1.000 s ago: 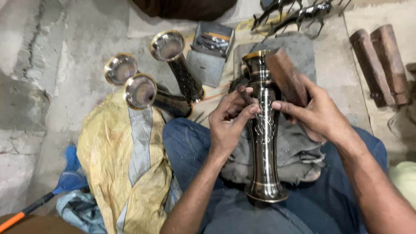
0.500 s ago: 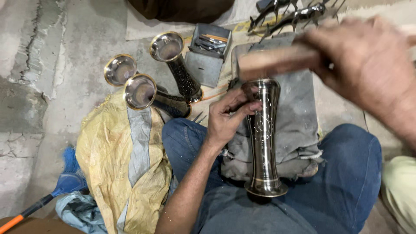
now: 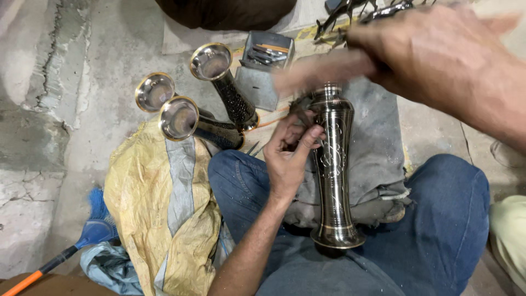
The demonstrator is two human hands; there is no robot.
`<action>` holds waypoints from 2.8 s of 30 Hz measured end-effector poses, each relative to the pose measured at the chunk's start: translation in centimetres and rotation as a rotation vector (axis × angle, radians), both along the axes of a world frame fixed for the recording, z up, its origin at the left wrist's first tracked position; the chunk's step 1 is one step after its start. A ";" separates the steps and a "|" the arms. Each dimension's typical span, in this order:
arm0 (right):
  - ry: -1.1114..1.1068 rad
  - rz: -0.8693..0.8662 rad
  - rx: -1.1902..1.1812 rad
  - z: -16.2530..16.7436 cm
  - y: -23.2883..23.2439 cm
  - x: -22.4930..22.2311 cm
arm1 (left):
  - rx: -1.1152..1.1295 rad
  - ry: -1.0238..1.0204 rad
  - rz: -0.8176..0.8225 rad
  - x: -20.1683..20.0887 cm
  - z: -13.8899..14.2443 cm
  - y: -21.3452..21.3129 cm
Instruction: The person sits on the floor and uses a chisel and hammer to engrave a floral pattern onto a metal vase. They repeatedly strike the chisel with the hammer while rotating the vase to continue the design.
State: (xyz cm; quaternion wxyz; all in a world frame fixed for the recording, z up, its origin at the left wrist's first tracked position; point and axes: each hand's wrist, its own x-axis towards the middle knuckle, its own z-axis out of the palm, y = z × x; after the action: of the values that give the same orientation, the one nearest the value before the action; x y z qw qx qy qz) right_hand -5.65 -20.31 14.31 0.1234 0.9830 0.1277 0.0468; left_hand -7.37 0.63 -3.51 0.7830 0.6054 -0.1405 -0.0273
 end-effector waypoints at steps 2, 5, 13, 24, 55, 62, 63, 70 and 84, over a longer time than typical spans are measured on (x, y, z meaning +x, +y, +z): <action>0.034 0.029 -0.188 -0.2 0.3 0.4 | -0.050 0.035 0.053 -0.4 -0.3 -0.2; -0.067 0.131 -0.133 -0.6 0.8 1.0 | -0.088 0.040 0.096 -0.8 -0.7 -0.4; -0.041 0.151 -0.130 -0.9 2.5 1.0 | -0.154 0.024 0.195 -1.8 -1.4 -0.9; -0.334 0.231 -0.136 -0.7 1.3 -0.6 | -0.048 -0.042 0.060 -0.4 -0.9 -0.7; -0.523 -0.449 0.906 -15.5 -2.0 -13.8 | 0.584 -0.680 -0.691 6.2 3.6 0.4; -0.563 -0.348 0.720 -17.8 -2.3 -14.8 | 0.709 -0.795 -0.721 5.5 4.7 0.1; -0.574 -0.357 0.717 -17.9 -2.2 -14.7 | 0.709 -0.786 -0.705 5.5 4.6 0.2; -0.532 -0.235 0.671 -15.9 -2.1 -13.1 | 0.523 -0.514 -0.452 3.7 2.7 2.1; -0.190 0.031 -0.062 -3.7 -1.8 -3.2 | 0.211 -0.161 -0.192 1.0 0.5 1.6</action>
State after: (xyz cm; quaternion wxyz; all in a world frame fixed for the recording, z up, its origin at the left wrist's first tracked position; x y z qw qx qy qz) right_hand -8.90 -22.11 10.61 0.1644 0.9677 0.1322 0.1378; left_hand -6.33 2.18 -2.97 0.6951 0.6683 -0.2561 -0.0679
